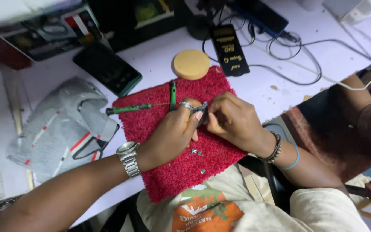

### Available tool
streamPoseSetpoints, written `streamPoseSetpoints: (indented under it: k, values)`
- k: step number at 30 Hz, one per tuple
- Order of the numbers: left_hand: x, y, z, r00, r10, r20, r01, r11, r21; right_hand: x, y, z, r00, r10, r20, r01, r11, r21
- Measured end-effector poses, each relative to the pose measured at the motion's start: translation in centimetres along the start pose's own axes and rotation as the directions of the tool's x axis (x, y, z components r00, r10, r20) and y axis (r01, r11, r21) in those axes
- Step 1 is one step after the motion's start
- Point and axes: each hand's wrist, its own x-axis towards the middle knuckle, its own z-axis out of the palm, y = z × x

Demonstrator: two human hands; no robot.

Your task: Scraping and cleaning a small electronic component using a small metal tool on a repair bench.

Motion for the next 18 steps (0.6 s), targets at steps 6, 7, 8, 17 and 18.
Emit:
streamPoseSetpoints:
  k: [6,7,8,17,18]
  values:
    - [0.0,2.2,-0.8,0.968,-0.251,-0.026,0.248,0.966,-0.076,0.1,0.2,-1.9,0.997,0.073,0.021,-0.073,0.996,0.052]
    - [0.1,2.3,-0.8,0.970,-0.243,-0.027,0.241,0.968,-0.069,-0.2,0.5,-1.8,0.998,0.068,0.012,-0.068,0.997,0.048]
    - [0.2,2.3,-0.8,0.978,-0.202,-0.042,0.197,0.975,-0.104,-0.6,1.0,-1.5,0.995,0.086,0.052,-0.087,0.996,0.006]
    - [0.2,1.1,-0.3,0.978,-0.156,-0.139,0.136,0.981,-0.141,-0.5,0.2,-0.2,0.990,-0.086,0.109,0.099,0.987,-0.123]
    - [0.3,0.8,-0.2,0.978,-0.131,-0.165,0.107,0.983,-0.146,-0.3,0.0,-0.3,0.979,-0.114,0.169,0.134,0.985,-0.111]
